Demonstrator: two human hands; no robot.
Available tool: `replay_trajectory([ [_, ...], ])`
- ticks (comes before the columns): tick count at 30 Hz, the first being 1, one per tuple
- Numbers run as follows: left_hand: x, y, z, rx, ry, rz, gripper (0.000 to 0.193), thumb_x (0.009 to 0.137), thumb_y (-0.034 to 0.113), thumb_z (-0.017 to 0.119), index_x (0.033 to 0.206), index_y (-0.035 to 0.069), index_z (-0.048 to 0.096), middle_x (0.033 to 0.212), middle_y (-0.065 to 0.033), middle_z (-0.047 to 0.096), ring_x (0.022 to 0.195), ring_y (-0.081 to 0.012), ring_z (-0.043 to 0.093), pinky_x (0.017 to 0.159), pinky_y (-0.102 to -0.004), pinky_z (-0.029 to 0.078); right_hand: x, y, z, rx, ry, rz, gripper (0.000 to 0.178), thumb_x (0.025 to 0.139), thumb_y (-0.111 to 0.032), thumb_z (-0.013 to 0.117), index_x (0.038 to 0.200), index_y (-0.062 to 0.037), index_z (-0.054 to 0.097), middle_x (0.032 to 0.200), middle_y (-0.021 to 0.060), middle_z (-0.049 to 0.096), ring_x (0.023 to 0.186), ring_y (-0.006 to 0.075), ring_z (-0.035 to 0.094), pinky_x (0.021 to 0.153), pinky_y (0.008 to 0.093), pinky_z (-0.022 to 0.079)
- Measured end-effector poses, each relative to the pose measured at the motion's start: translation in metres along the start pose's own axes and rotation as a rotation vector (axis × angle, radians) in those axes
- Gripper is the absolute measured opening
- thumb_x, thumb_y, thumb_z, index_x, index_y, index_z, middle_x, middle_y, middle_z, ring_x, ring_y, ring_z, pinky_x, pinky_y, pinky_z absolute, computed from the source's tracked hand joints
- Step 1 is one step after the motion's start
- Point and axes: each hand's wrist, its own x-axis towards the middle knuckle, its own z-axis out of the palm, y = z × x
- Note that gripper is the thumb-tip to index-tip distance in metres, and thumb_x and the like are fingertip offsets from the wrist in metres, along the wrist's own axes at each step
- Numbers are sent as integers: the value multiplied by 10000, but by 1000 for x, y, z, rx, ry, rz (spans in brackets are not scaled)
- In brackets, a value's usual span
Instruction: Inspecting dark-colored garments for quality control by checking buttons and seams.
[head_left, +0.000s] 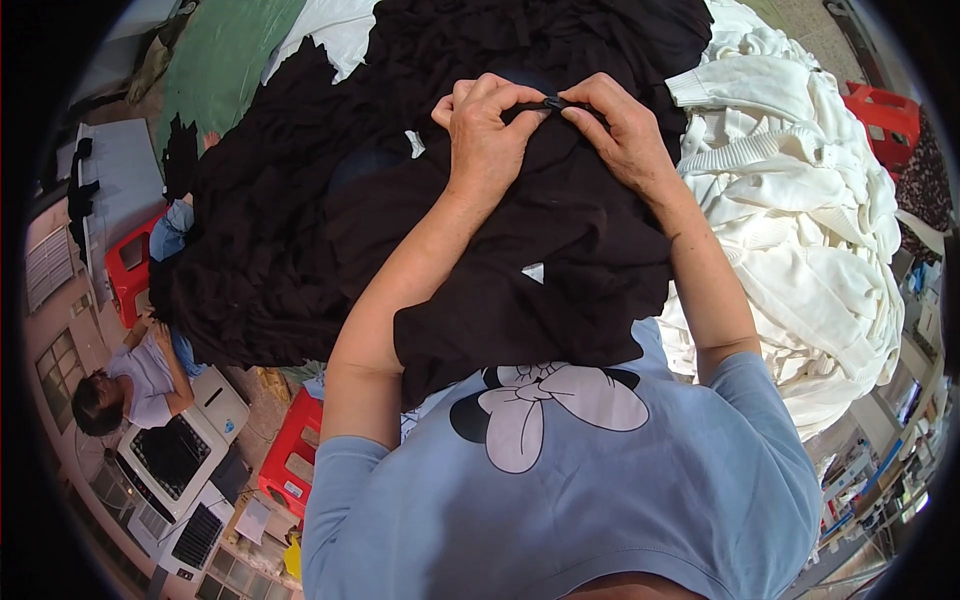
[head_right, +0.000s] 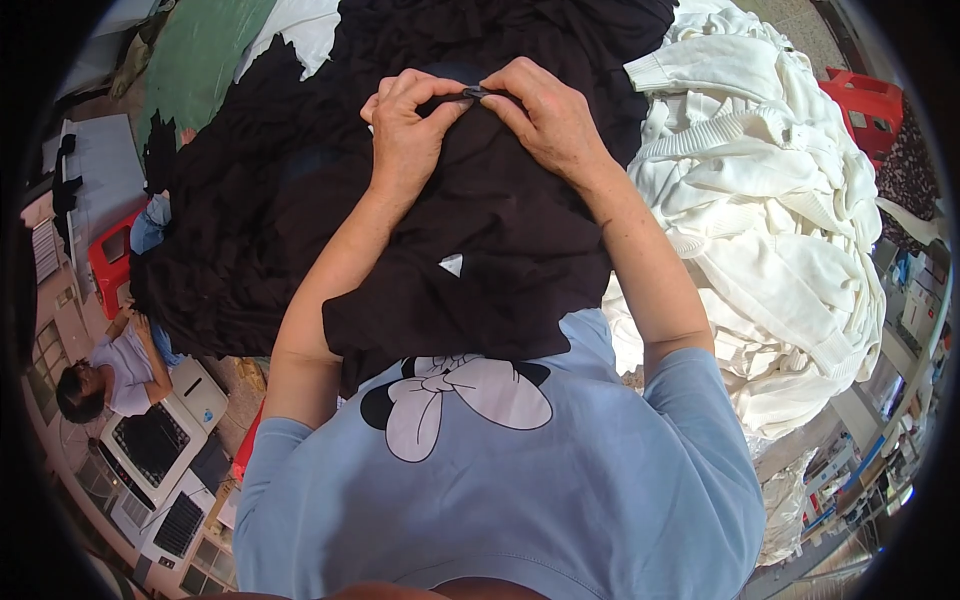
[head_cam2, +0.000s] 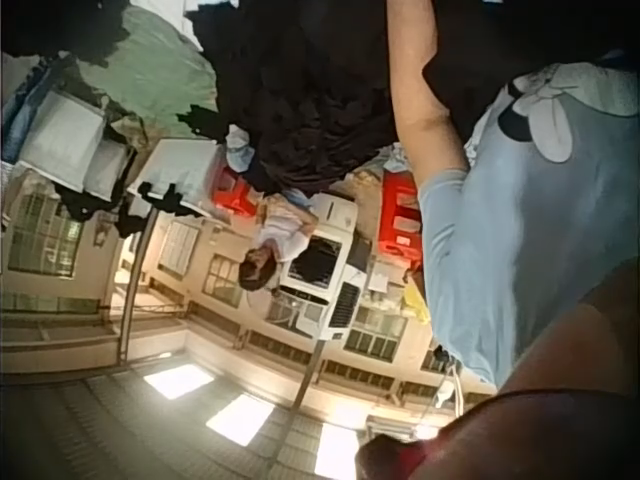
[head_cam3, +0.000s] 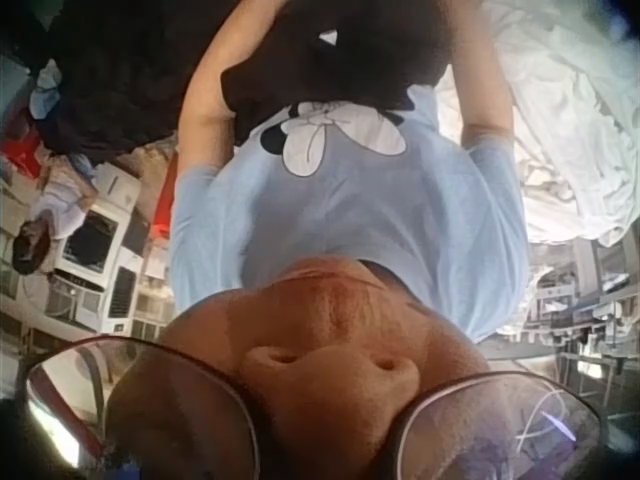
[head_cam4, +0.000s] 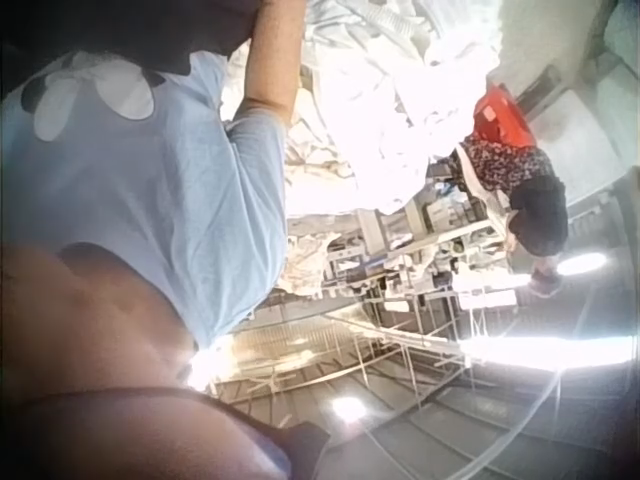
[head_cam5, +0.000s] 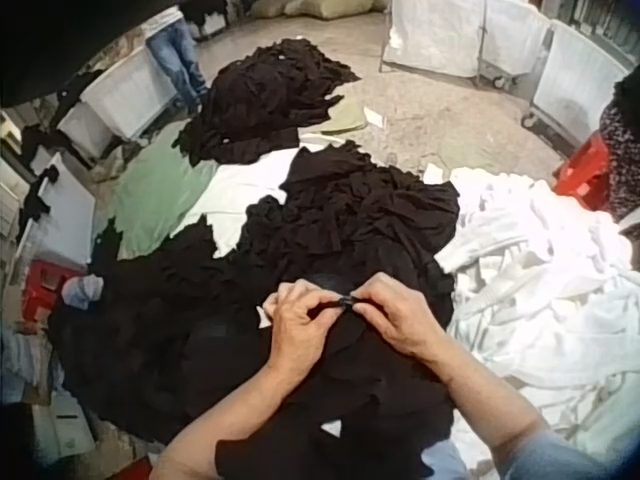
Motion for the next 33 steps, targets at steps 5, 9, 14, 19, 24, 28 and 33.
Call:
replay_trajectory([
  [5,1,0,0,5,-7,4,94,811,184,806,895,143,805,922,47,647,1020,-180,527,1009,-389,258,1,2,2,-90,0,-60,140,952,-165,702,1053,-71,677,975,66,665,885,285,675,740,351,540],
  [9,-1,-1,0,-9,-16,-12,102,814,200,812,895,139,801,937,47,657,1038,-181,535,1025,-387,257,0,8,5,78,20,55,151,944,-139,711,1069,-60,680,975,49,678,871,219,682,751,320,534],
  [14,6,-2,-4,-85,-52,-65,177,809,218,822,944,114,773,962,36,661,1089,-186,544,1038,-395,274,3,12,5,477,-20,208,307,884,-85,731,1176,-34,654,1103,24,671,1068,128,633,924,303,510],
  [19,4,14,-13,-69,94,-60,611,760,232,838,1296,74,592,1211,-94,594,1176,-277,519,1027,-444,337,21,12,11,575,-191,274,347,874,-35,706,1214,-38,639,1143,20,656,1075,115,608,986,282,478],
  [24,-15,27,-27,318,26,115,615,751,138,785,1302,41,532,1244,-148,542,1129,-329,531,967,-445,423,27,16,10,470,-264,372,237,920,-151,717,1113,-17,684,1002,14,689,997,107,629,927,267,492],
  [28,-12,23,-42,199,32,21,262,830,-13,677,1092,-22,683,1063,-127,666,913,-330,654,835,-354,531,23,11,7,522,-222,465,171,992,-162,656,1083,-18,645,1064,-8,664,1019,64,584,934,230,451],
  [33,-4,23,-67,-745,-90,-503,175,947,57,697,1088,-41,732,994,-65,762,880,-125,691,841,-251,538,16,-7,-15,1021,-50,409,115,1024,-155,633,1081,-55,634,950,-37,662,899,52,596,843,224,475],
])
